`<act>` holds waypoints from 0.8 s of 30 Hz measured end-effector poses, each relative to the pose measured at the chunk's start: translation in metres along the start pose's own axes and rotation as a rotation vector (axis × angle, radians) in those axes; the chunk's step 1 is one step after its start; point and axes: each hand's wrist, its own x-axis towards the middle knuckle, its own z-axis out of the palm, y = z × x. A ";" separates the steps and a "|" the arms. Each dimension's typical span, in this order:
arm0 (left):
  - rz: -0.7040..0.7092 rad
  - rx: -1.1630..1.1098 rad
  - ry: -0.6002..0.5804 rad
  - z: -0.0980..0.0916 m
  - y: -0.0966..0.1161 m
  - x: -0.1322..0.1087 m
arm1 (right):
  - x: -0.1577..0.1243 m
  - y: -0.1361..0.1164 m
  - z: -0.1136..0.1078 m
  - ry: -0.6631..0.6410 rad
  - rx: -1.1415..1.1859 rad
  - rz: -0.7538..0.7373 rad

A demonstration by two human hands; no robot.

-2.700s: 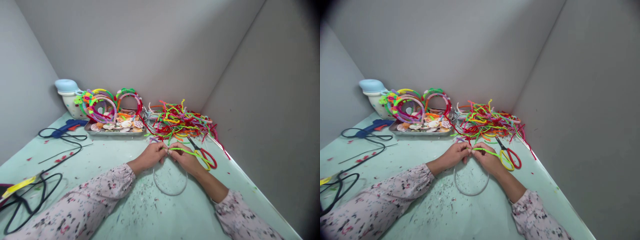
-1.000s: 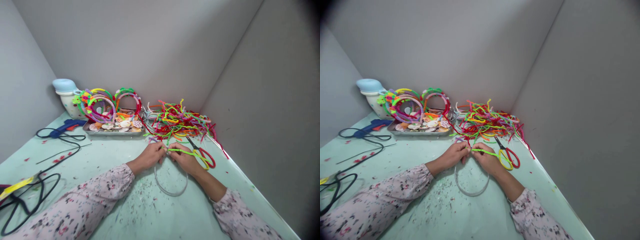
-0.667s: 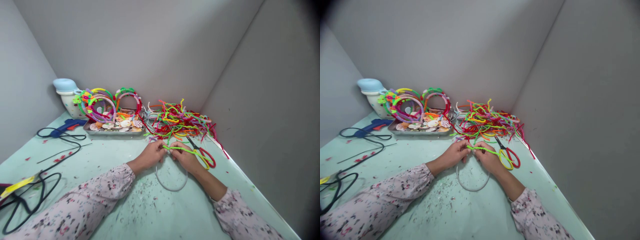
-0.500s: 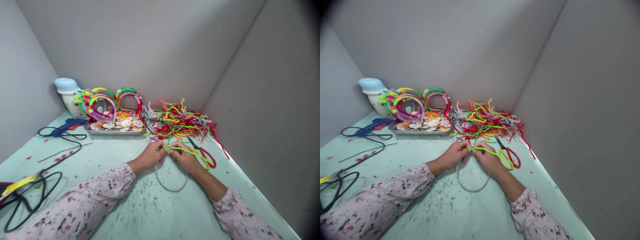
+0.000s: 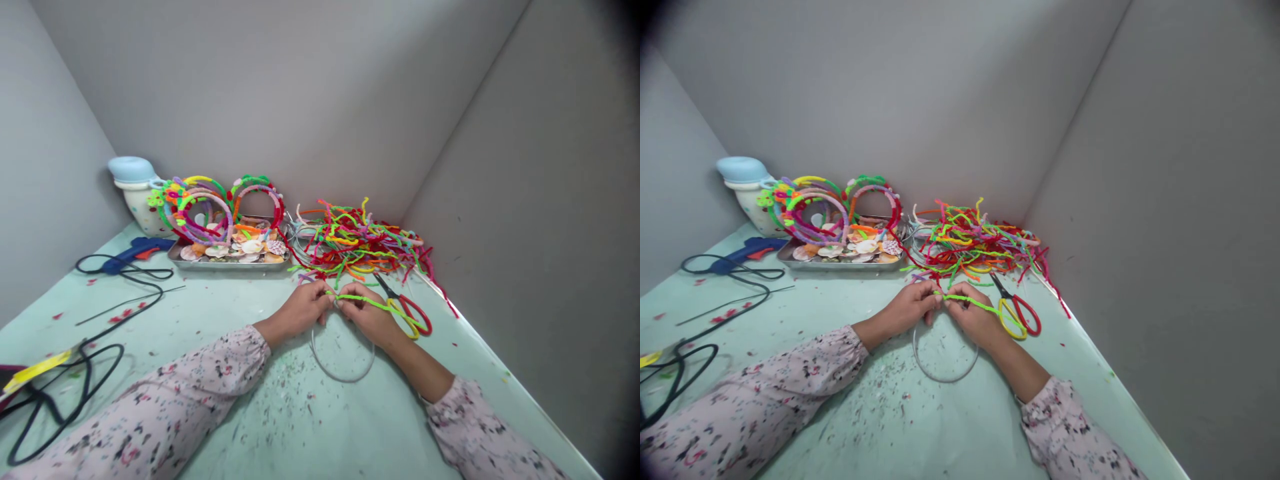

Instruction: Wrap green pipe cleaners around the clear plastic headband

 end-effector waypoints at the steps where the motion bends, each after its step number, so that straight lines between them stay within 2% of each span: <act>1: 0.000 -0.007 -0.001 0.000 0.000 0.000 | 0.000 0.000 0.000 0.003 -0.001 -0.002; 13: -0.011 -0.042 -0.010 -0.001 0.003 0.000 | 0.000 0.003 0.003 0.026 0.065 -0.002; 24: -0.017 -0.047 0.003 0.001 -0.002 0.001 | 0.002 0.009 0.003 0.087 -0.049 -0.139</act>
